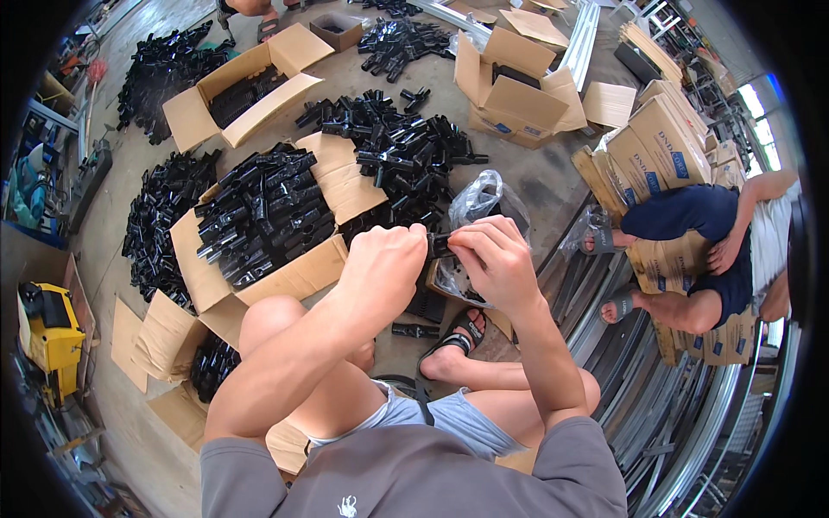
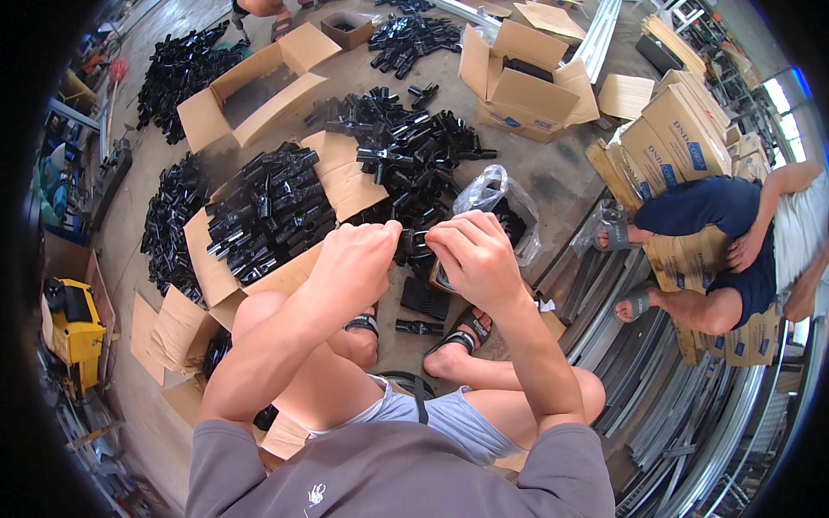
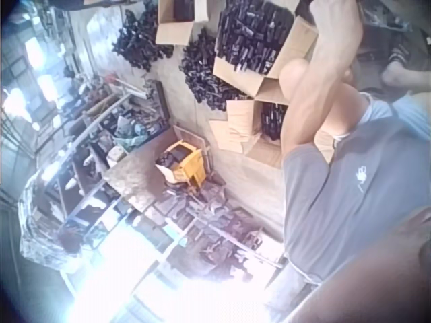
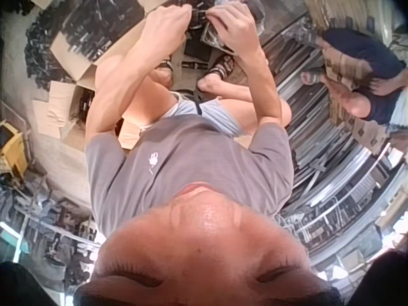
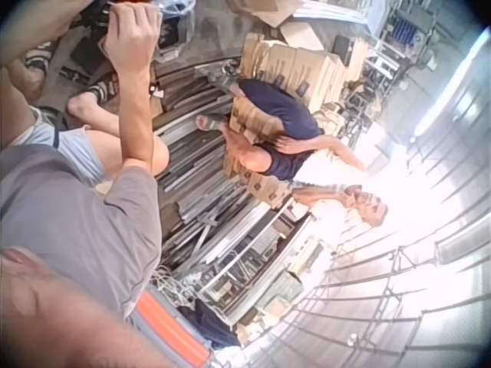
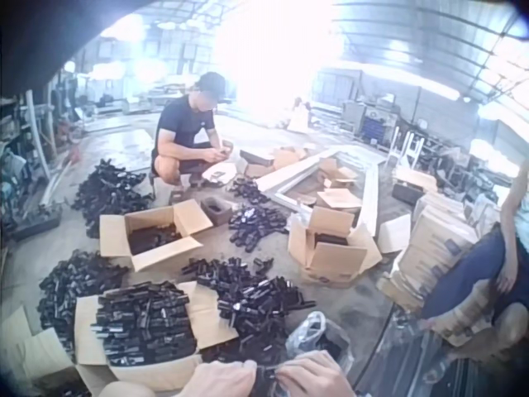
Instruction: The person assembles small black plastic components onto metal brackets by hand while sitting on the floor among several boxes of parts.
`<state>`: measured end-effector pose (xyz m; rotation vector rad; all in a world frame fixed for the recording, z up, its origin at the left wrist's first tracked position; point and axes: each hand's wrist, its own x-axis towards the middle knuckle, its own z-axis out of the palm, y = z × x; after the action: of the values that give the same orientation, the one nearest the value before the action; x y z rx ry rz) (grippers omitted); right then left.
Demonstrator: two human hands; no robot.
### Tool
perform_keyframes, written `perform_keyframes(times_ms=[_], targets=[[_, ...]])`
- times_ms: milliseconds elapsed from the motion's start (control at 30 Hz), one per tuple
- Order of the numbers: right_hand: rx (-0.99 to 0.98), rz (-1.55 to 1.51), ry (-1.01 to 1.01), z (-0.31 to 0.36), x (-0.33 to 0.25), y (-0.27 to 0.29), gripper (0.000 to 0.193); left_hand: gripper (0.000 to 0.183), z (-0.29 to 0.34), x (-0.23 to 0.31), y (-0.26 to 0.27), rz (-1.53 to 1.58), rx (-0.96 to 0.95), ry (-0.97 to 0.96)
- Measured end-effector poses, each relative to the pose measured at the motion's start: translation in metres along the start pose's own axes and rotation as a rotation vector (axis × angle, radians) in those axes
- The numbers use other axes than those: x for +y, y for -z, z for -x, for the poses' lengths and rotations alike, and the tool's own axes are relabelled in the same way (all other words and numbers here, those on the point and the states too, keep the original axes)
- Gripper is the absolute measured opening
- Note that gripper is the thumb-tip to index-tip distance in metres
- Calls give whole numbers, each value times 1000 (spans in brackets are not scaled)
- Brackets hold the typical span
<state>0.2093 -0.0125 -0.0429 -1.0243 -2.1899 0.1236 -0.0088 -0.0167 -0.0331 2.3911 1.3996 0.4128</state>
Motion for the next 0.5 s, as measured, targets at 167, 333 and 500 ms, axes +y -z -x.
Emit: perform_keyframes(times_ms=[167, 333, 500], targets=[[-11, -9, -1, 2, 1, 1, 14, 21, -1, 3, -1, -4, -2, 1], [0, -16, -25, 6, 0, -2, 14, 26, -3, 1, -5, -17, -31, -7], [57, -7, -96, 6, 0, 3, 23, 57, -6, 6, 5, 37, -75, 2]])
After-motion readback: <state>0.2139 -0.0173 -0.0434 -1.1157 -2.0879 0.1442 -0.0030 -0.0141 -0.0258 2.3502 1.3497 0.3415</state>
